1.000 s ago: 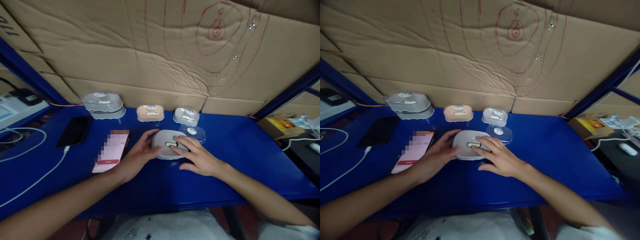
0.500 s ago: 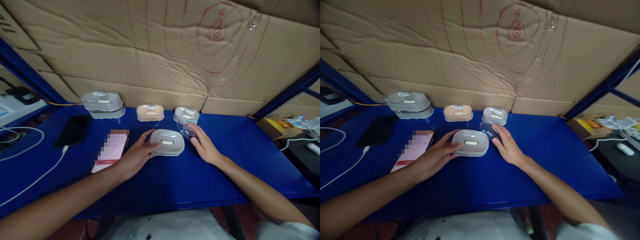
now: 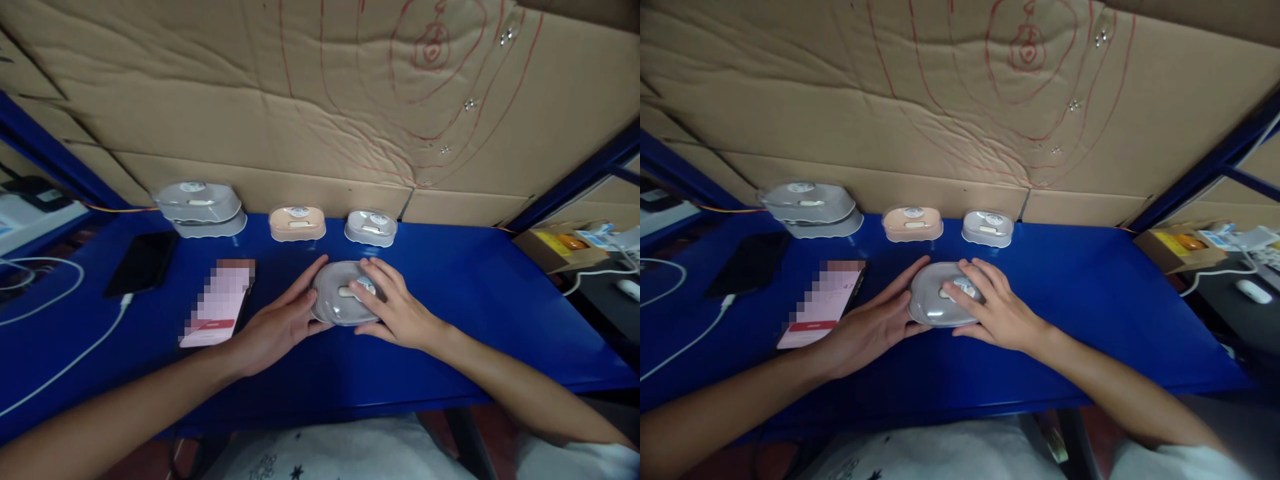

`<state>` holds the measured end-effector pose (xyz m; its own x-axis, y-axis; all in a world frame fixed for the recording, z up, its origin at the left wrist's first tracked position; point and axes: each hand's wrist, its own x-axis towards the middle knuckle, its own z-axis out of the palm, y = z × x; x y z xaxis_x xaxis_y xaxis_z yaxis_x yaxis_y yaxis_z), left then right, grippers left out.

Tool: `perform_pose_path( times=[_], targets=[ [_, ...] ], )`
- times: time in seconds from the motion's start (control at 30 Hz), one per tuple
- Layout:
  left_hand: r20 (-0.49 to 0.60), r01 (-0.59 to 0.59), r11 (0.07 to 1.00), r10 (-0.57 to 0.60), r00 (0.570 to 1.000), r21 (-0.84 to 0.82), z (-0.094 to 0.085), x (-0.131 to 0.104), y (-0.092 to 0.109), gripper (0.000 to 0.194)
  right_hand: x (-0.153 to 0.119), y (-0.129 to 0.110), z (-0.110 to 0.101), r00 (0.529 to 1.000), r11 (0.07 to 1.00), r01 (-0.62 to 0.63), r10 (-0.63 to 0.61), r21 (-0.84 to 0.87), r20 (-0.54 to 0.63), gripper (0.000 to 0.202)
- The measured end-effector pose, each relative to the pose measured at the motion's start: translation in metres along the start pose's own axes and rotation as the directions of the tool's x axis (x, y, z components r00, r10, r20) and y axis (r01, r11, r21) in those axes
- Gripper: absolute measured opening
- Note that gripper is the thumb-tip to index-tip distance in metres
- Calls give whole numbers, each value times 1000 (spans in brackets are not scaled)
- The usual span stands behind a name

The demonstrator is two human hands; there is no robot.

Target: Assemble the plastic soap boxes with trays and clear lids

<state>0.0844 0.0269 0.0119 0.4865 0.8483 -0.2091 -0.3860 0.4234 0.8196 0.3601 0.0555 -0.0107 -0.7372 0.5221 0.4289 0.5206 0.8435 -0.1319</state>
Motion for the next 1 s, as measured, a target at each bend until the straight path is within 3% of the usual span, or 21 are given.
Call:
perform_pose_path(
  times=[0.23,0.53,0.63,0.7,0.8,0.9,1.0],
  targets=[
    [-30,-28,1000,28,999,12,1,0,-3,54,3,2,-4,998,971,-28,42,236,-54,82],
    [-39,13,1000,-14,999,-24,3,0,-1,65,2,-2,0,999,998,-16,14,62,40,90],
    [-41,15,996,-12,999,88,-1,2,0,66,5,0,-3,999,995,1,-7,98,51,86],
    [-69,-5,963,24,997,268,-7,4,2,63,7,3,-6,997,993,6,-16,121,79,80],
    [-38,-148,780,215,976,607,-15,5,6,56,8,14,-15,989,993,-51,36,103,147,73],
    [96,-293,444,413,906,847,-19,3,13,43,0,34,-32,970,986,-148,130,74,205,66],
    [190,-276,148,428,884,950,-19,2,17,33,-21,68,-56,929,962,-260,274,-88,248,62]
  ],
)
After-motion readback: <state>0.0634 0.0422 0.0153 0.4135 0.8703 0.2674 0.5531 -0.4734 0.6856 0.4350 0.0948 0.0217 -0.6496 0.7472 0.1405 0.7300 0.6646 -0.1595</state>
